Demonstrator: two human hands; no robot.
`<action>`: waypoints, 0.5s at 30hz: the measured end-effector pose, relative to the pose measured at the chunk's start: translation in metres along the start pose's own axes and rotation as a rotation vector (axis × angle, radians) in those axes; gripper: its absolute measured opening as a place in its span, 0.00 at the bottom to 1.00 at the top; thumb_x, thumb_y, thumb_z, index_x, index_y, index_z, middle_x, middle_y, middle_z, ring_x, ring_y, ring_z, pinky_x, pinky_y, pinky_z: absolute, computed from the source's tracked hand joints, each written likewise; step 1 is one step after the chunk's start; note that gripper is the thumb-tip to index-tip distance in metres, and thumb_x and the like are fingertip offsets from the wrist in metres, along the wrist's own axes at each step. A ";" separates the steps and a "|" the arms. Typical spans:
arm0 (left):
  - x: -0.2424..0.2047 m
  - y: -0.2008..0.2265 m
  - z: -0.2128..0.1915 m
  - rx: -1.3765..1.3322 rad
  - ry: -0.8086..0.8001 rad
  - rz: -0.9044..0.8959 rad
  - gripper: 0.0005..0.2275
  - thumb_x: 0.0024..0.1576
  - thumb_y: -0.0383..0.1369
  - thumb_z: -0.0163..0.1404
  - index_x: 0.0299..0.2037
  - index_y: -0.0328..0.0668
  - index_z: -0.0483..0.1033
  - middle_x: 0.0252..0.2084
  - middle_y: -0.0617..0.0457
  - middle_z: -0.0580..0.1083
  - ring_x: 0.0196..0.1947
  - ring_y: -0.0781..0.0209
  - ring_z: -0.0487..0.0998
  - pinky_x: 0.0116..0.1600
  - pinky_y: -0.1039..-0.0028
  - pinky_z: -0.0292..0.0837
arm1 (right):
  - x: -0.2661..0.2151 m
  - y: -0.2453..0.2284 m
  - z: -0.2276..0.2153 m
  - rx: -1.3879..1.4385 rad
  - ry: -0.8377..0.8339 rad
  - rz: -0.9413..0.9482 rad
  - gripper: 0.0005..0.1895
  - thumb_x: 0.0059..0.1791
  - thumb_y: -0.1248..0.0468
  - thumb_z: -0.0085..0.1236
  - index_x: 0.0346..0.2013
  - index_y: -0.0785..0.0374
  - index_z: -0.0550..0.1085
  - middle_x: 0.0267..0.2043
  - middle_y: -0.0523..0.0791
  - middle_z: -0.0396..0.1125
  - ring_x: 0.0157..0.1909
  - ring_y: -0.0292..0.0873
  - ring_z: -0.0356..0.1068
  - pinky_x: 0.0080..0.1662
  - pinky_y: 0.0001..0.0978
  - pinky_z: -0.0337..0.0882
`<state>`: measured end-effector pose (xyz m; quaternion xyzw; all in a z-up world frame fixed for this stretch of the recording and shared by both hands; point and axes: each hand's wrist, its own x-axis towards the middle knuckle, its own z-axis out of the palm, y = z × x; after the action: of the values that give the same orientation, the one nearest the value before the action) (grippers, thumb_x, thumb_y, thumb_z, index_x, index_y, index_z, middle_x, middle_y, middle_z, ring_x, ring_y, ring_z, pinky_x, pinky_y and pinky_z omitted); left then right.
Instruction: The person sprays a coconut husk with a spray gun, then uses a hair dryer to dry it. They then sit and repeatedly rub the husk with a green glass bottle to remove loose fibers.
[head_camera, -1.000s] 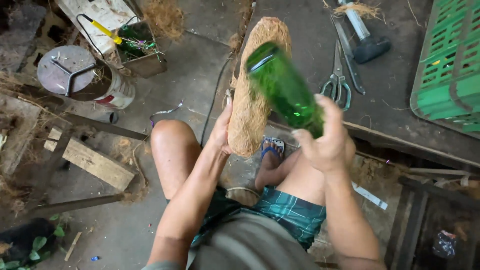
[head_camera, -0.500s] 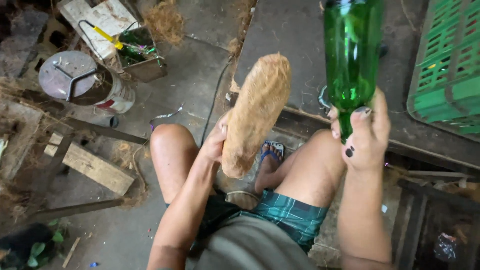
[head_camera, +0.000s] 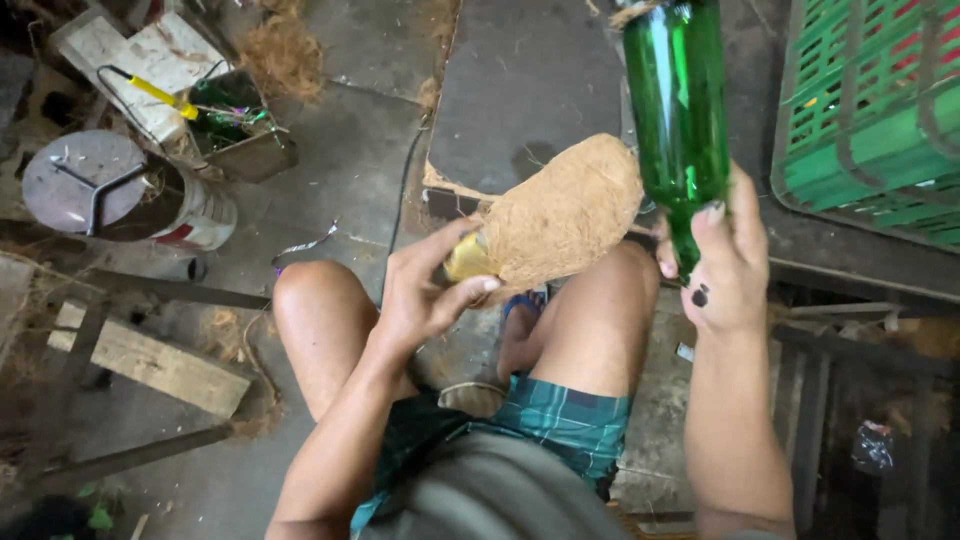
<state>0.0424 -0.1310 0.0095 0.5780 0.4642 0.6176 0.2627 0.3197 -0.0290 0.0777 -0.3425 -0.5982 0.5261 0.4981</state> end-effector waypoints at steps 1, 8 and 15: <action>0.002 0.008 0.002 0.137 -0.006 0.097 0.27 0.43 0.34 0.69 0.54 0.39 0.76 0.49 0.42 0.78 0.47 0.40 0.80 0.50 0.56 0.77 | -0.004 -0.003 -0.005 -0.027 0.018 -0.002 0.29 0.55 0.51 0.44 0.68 0.61 0.58 0.32 0.53 0.63 0.25 0.38 0.62 0.22 0.22 0.62; 0.012 0.007 0.009 0.590 0.043 0.399 0.22 0.47 0.34 0.68 0.52 0.41 0.79 0.46 0.41 0.79 0.43 0.43 0.82 0.45 0.60 0.78 | -0.015 0.002 -0.031 -0.224 0.092 -0.038 0.31 0.56 0.57 0.45 0.72 0.62 0.54 0.34 0.57 0.64 0.25 0.41 0.63 0.23 0.25 0.63; 0.018 -0.002 0.009 0.808 0.089 0.568 0.15 0.56 0.43 0.58 0.51 0.49 0.80 0.44 0.44 0.79 0.41 0.47 0.82 0.45 0.64 0.76 | -0.014 -0.008 -0.023 -0.520 0.043 -0.125 0.32 0.53 0.65 0.50 0.72 0.65 0.56 0.38 0.59 0.66 0.31 0.47 0.65 0.31 0.36 0.66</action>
<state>0.0467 -0.1121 0.0150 0.7103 0.5014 0.4596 -0.1811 0.3465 -0.0376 0.0812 -0.4323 -0.7225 0.3158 0.4374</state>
